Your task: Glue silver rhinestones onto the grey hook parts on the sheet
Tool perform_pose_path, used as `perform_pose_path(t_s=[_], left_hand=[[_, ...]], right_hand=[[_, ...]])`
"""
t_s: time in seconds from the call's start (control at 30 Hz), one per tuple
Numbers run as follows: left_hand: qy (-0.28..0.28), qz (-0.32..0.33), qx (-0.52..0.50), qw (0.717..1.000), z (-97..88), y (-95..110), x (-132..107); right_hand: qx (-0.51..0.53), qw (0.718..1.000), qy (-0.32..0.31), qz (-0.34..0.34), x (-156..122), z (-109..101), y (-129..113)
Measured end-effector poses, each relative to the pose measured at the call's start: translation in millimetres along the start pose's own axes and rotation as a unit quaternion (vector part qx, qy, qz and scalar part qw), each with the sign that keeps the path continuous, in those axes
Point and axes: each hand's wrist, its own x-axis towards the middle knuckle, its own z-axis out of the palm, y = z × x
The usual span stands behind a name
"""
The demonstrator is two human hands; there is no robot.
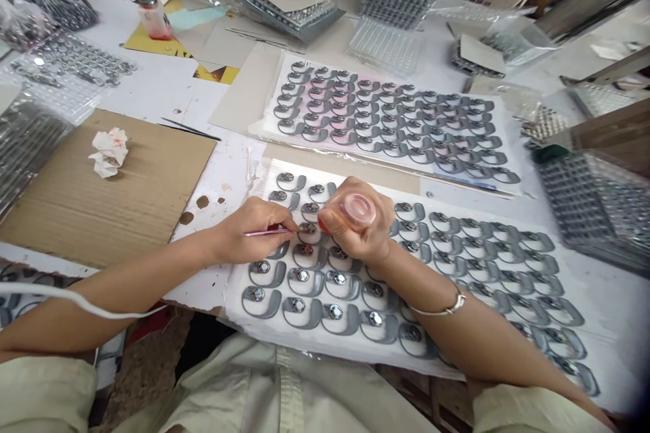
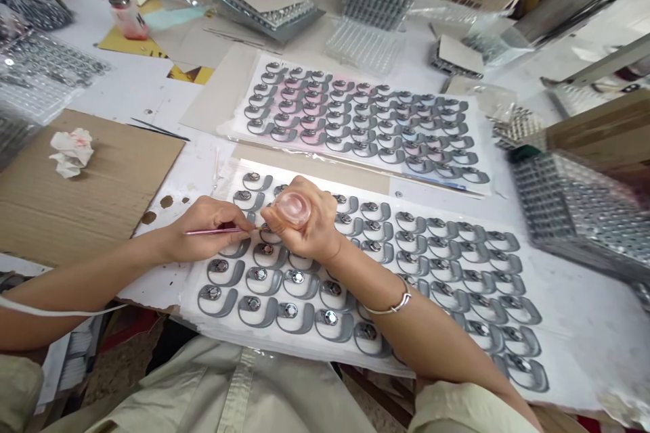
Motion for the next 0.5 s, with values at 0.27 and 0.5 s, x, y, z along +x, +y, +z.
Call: perform_pose_path(t_s=[0.27, 0.5], left_hand=[[0.002, -0.067, -0.070, 0.995, -3.5, -0.9, 3.7], [-0.009, -0.095, -0.085, 0.992, -5.4, -1.8, 6.6]], right_hand=[[-0.009, 1.000, -0.008, -0.005, 2.3, -0.5, -3.2], [-0.014, 1.000, -0.010, 0.013, 3.8, -0.2, -6.3]])
